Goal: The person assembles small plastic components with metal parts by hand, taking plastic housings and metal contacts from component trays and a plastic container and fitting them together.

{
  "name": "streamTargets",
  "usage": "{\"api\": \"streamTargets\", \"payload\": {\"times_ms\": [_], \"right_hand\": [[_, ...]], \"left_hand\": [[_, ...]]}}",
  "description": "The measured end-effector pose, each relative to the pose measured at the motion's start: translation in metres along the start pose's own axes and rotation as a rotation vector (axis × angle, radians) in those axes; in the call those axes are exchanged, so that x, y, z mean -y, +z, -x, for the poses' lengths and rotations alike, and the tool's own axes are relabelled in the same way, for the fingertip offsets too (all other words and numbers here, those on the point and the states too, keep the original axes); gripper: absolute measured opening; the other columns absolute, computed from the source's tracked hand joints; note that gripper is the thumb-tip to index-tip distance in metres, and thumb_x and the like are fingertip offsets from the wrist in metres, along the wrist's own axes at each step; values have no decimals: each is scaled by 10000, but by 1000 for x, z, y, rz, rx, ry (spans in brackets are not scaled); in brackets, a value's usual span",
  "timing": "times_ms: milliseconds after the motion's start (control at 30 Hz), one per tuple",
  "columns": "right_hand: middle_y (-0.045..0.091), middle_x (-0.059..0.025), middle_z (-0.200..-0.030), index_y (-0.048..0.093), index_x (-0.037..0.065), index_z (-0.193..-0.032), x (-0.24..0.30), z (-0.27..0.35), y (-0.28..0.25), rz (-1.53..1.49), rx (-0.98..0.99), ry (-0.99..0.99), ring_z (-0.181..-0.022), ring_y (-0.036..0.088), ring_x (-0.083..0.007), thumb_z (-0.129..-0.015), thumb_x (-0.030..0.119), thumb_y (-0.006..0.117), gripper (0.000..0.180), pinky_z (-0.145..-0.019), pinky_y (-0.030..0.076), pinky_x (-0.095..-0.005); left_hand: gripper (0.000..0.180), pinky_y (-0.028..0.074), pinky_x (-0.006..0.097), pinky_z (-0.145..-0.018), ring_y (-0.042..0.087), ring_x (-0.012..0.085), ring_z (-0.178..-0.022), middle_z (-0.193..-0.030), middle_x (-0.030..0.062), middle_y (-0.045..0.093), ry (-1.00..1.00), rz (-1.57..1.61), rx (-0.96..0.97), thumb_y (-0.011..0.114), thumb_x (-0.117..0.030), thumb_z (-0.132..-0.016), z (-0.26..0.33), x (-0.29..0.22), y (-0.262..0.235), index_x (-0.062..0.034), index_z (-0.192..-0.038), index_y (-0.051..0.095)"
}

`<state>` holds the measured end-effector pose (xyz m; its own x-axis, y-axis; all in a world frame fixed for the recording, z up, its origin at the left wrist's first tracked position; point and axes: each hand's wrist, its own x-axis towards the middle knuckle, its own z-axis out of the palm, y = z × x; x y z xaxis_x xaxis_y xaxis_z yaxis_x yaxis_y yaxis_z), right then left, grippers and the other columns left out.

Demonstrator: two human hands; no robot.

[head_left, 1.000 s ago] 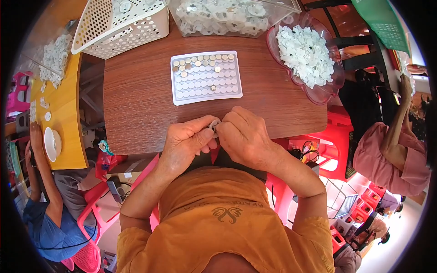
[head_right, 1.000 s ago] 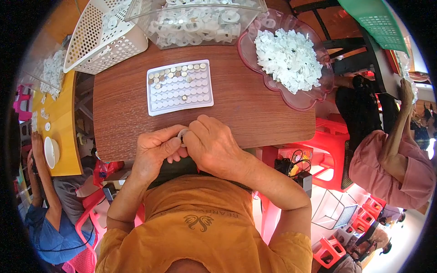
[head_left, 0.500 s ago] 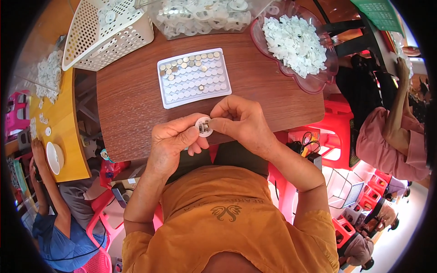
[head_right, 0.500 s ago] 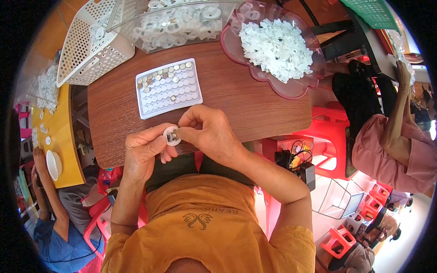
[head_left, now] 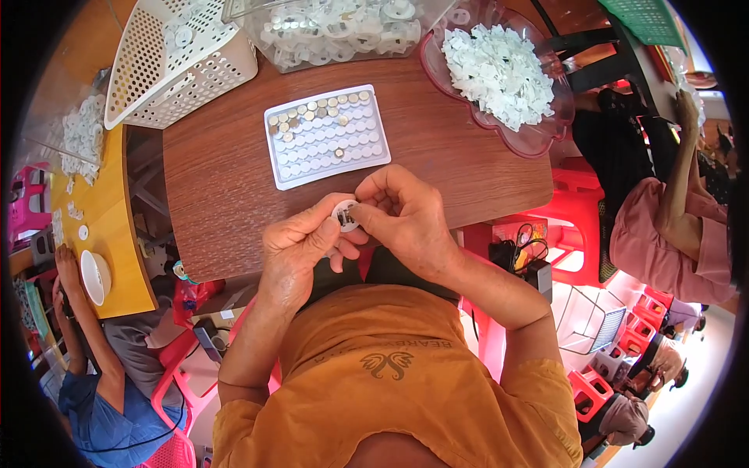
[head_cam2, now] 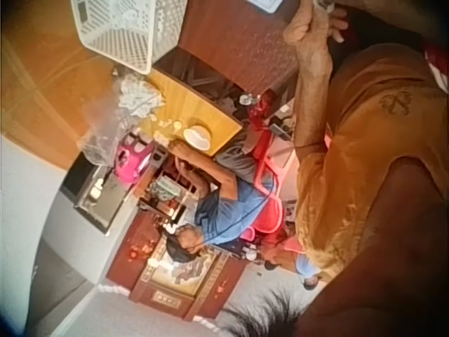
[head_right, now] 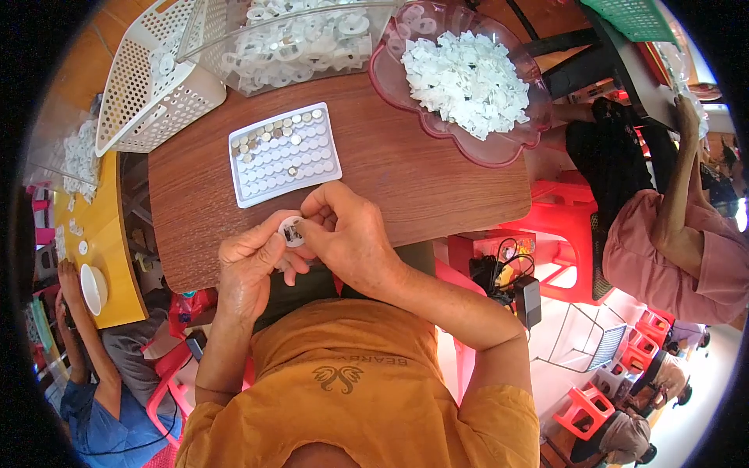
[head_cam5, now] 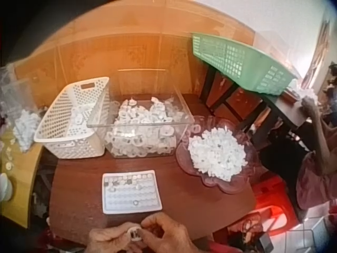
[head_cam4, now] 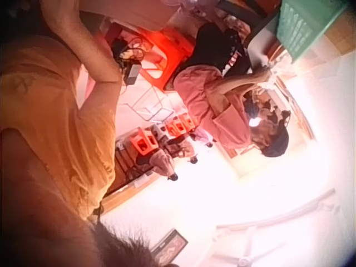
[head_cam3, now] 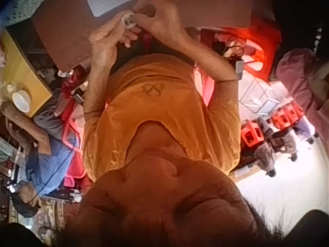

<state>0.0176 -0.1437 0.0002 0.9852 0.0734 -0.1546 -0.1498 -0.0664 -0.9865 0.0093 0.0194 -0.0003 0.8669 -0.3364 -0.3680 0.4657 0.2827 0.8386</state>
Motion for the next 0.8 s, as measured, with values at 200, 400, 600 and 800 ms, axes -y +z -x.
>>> {"api": "streamTargets", "payload": {"times_ms": [200, 400, 600, 800], "right_hand": [[563, -49, -700, 553, -19, -857, -1, 8, 3, -93, -2, 87, -608, 535, -84, -784, 35, 657, 137, -520, 445, -240], [569, -107, -739, 593, 13, -824, 2, -25, -17, 395, -166, -429, -665, 572, -247, -740, -9, 643, 100, -571, 451, -336], [511, -130, -723, 583, 24, -765, 1, -53, -6, 761, -85, -769, -696, 530, -318, -656, -25, 594, 120, -569, 445, -414], [498, -147, -735, 534, 7, -700, 0, -57, -2, 920, 55, -746, -724, 520, -333, -623, -30, 567, 91, -595, 449, -422]], "left_hand": [[310, 458, 209, -511, 616, 139, -661, -847, 147, 655, 5, 4, 0, 526, -139, -917, 4, 4, -4, 33, -1173, 558], [316, 457, 220, -521, 621, 149, -660, -852, 163, 657, 1, 47, -24, 537, -157, -912, 5, 2, -14, 39, -1158, 563], [332, 437, 227, -520, 607, 146, -622, -841, 162, 657, -8, 87, -81, 541, -169, -911, 5, -2, -18, 55, -1156, 555], [328, 430, 227, -519, 608, 149, -623, -832, 171, 653, 2, 112, -90, 535, -158, -912, 6, -3, -21, 58, -1158, 552]]}}
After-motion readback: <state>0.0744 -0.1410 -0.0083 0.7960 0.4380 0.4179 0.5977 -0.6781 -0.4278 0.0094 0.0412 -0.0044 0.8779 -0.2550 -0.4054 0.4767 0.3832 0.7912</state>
